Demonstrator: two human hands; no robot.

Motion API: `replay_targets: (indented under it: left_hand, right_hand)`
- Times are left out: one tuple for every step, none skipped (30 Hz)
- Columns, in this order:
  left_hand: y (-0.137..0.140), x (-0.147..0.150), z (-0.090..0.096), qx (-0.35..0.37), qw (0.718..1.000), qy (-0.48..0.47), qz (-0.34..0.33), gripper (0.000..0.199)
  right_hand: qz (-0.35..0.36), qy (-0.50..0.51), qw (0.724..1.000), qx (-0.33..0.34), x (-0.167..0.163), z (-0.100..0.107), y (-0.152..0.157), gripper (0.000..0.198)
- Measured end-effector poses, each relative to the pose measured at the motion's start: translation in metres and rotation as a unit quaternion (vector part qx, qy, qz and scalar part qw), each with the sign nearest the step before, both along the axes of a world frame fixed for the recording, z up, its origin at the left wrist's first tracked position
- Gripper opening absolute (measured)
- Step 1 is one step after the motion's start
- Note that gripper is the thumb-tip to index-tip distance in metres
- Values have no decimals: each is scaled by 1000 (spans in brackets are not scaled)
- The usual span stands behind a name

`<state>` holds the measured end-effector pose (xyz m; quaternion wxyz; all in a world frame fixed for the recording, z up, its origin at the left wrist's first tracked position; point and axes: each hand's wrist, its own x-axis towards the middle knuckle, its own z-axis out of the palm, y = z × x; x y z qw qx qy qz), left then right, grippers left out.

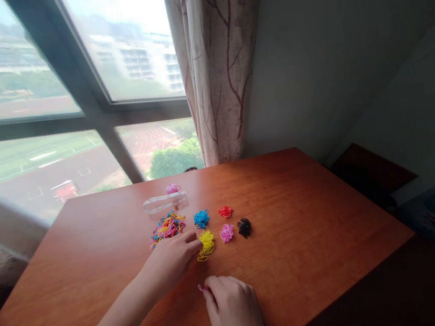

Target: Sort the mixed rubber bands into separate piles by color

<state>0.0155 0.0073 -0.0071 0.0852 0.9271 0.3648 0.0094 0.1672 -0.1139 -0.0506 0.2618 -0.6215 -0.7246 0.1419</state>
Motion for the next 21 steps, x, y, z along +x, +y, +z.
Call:
replay_targets:
  left_hand:
    - [-1,0,-1,1,1000,0,1,15]
    - [-1,-1,-1,2,1000,0,1,14]
    - [-1,-1,-2,3,1000,0,2,14]
    - [-2,-1,-2,3,1000,1,2,14]
    - [-2,-1,-1,4,1000,1,1,15]
    - [-1,-1,-1,5,1000,3,1,16]
    - [-1,-1,0,6,1000,4,0,17]
    - [-1,-2,1,6,1000,6,-1,18]
    - [-1,-3,2,7,1000,9,-2,20]
    - [-1,-4,3,7,1000,11,-1,21]
    - [-1,-6,4,5,1000,12,1,22]
    - [-1,-9,4,3,1000,12,6,23]
    - [-2,-12,5,1,1000,10,14,23]
    - [-3,-15,4,-1,1000,5,24,24]
    - [-4,-19,4,-4,999,-1,35,25]
    - [-5,-24,4,-6,999,-6,46,26]
    - [-7,-28,3,-9,998,-12,56,26]
    - [-9,-33,2,-13,998,-18,64,26]
    - [-12,-37,0,-16,997,-25,71,26]
    - [-14,-42,-1,-19,996,-32,77,26]
    - [-16,-47,-3,-22,996,-40,83,26]
  right_hand:
    - [-1,-3,1000,0,2,-1,-1,18]
    - [-2,-6,1000,0,4,-1,-2,18]
    - [-2,-7,1000,0,5,-2,-2,17]
    - [-2,-7,1000,-1,7,-2,-2,17]
    - [-2,-7,1000,-1,8,-2,-2,17]
    - [-3,-7,1000,-1,9,-2,-2,17]
    - [-4,-6,1000,0,11,-3,-2,17]
    - [-7,-5,1000,2,12,-3,-1,18]
    - [-12,-3,1000,5,14,-3,0,19]
    - [-17,0,1000,9,17,-4,2,20]
    - [-23,4,1000,14,19,-4,4,21]
    - [-29,7,999,20,22,-5,6,22]
    - [-36,9,999,27,25,-5,8,23]
    - [-45,10,998,35,29,-6,11,23]
    - [-54,9,998,43,32,-7,15,24]
    - [-64,8,997,50,36,-7,18,24]
    - [-75,7,996,58,39,-7,22,25]
    - [-85,6,994,64,42,-7,25,25]
    - [-96,5,993,71,45,-7,29,25]
    - [-107,2,991,76,48,-7,33,26]
    - [-118,-2,990,81,50,-6,37,26]
